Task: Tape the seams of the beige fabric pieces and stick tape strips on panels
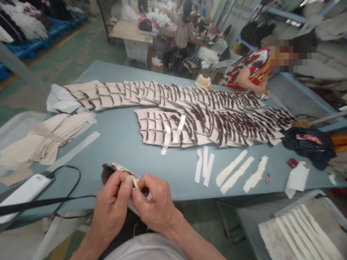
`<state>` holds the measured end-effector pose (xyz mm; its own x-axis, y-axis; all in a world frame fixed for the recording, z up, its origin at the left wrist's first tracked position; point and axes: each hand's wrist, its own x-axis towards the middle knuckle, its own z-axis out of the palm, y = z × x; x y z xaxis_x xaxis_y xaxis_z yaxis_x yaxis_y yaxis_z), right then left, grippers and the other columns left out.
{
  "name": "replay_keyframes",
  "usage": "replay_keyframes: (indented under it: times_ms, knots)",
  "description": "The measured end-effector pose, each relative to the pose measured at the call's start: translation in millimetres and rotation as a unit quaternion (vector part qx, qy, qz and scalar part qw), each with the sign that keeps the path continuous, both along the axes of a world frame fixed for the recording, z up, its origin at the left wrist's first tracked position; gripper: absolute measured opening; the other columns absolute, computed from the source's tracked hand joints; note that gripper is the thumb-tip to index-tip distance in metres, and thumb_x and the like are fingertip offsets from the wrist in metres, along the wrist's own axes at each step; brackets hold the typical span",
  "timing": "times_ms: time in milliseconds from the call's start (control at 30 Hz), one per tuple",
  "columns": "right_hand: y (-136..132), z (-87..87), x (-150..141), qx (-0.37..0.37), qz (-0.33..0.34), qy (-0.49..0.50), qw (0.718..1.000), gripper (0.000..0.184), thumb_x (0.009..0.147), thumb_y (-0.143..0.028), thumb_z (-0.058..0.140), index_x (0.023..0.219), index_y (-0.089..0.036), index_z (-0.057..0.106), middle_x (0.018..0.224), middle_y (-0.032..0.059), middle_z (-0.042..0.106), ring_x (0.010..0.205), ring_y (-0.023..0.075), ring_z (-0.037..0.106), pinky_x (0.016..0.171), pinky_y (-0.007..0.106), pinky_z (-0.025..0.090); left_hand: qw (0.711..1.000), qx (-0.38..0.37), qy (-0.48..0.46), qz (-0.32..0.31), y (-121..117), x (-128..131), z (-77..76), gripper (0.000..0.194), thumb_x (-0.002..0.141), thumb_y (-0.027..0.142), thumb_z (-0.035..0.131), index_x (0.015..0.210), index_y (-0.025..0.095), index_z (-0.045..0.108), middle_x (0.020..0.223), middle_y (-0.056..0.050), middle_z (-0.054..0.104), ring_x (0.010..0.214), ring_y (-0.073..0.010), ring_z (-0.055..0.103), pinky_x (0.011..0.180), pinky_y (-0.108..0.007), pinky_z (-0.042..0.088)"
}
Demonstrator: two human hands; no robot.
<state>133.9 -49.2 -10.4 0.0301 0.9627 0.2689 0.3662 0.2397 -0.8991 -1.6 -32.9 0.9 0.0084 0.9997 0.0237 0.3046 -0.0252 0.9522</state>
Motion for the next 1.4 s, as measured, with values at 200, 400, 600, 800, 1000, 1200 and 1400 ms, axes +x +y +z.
replay_keyframes:
  times_ms: [200, 400, 600, 800, 1000, 1200, 1400]
  knots:
    - [19.6, -9.6, -8.9, 0.228, -0.044, -0.005, 0.973, 0.030, 0.081, -0.011, 0.055, 0.074, -0.027, 0.030, 0.059, -0.0070, 0.040, 0.053, 0.0117, 0.040, 0.054, 0.028, 0.033, 0.942, -0.222, -0.242, 0.068, 9.6, 21.1, -1.8, 0.055, 0.078, 0.068, 0.079, 0.068, 0.022, 0.051, 0.065, 0.005, 0.048, 0.059, -0.0129, 0.041, 0.050, -0.023, 0.045]
    - [35.9, -16.3, 10.7, 0.181, -0.018, -0.001, 0.983, 0.028, 0.085, -0.012, 0.053, 0.074, -0.027, 0.033, 0.060, -0.0071, 0.043, 0.053, 0.0109, 0.042, 0.055, 0.026, 0.036, 0.978, -0.161, -0.111, -0.069, 30.3, 3.2, -0.1, 0.054, 0.092, 0.069, 0.066, 0.070, 0.020, 0.059, 0.065, 0.003, 0.052, 0.059, -0.0136, 0.045, 0.054, -0.022, 0.046]
    - [46.7, -34.1, 15.4, 0.170, 0.006, -0.063, 0.983, 0.030, 0.089, -0.016, 0.054, 0.074, -0.027, 0.031, 0.060, -0.0062, 0.044, 0.053, 0.0119, 0.040, 0.054, 0.028, 0.032, 0.986, -0.061, 0.068, -0.138, 45.7, -10.6, -5.7, 0.045, 0.098, 0.055, 0.058, 0.067, 0.023, 0.062, 0.061, 0.002, 0.059, 0.057, -0.0157, 0.054, 0.056, -0.022, 0.048]
    - [62.3, -37.0, 8.3, 0.032, 0.066, -0.023, 0.997, 0.032, 0.079, -0.019, 0.052, 0.070, -0.027, 0.023, 0.058, -0.0063, 0.035, 0.053, 0.0120, 0.034, 0.055, 0.030, 0.031, 0.992, -0.121, 0.009, -0.042, 48.1, -1.5, -27.0, 0.052, 0.099, 0.063, 0.054, 0.065, 0.024, 0.049, 0.061, 0.004, 0.048, 0.055, -0.0146, 0.043, 0.050, -0.023, 0.040]
    - [104.5, -46.8, 29.3, -0.237, 0.075, 0.044, 0.968, 0.023, 0.090, -0.038, 0.061, 0.075, -0.021, 0.059, 0.066, -0.0050, 0.059, 0.061, 0.0108, 0.053, 0.060, 0.022, 0.043, 0.985, -0.159, -0.043, 0.048, 69.3, -1.5, -36.8, 0.052, 0.098, 0.064, 0.059, 0.067, 0.023, 0.049, 0.061, 0.006, 0.039, 0.056, -0.0140, 0.035, 0.052, -0.024, 0.034]
    - [176.5, -96.7, 94.4, -0.327, -0.201, -0.148, 0.911, 0.032, 0.099, -0.035, 0.056, 0.116, -0.014, 0.074, 0.084, 0.0077, 0.077, 0.082, 0.0228, 0.070, 0.078, 0.031, 0.050, 0.990, -0.135, 0.040, 0.011, 86.7, -8.7, -50.6, 0.049, 0.098, 0.061, 0.059, 0.066, 0.024, 0.056, 0.060, 0.005, 0.049, 0.058, -0.0161, 0.043, 0.057, -0.026, 0.038]
    - [221.3, -124.5, 116.7, -0.343, -0.251, -0.272, 0.863, 0.027, 0.103, -0.034, 0.060, 0.102, -0.015, 0.079, 0.104, 0.0172, 0.081, 0.103, 0.0288, 0.074, 0.089, 0.036, 0.047, 0.985, -0.154, 0.067, 0.041, 86.2, -2.1, -54.8, 0.046, 0.098, 0.059, 0.059, 0.067, 0.024, 0.054, 0.063, 0.005, 0.053, 0.061, -0.0173, 0.047, 0.061, -0.028, 0.039]
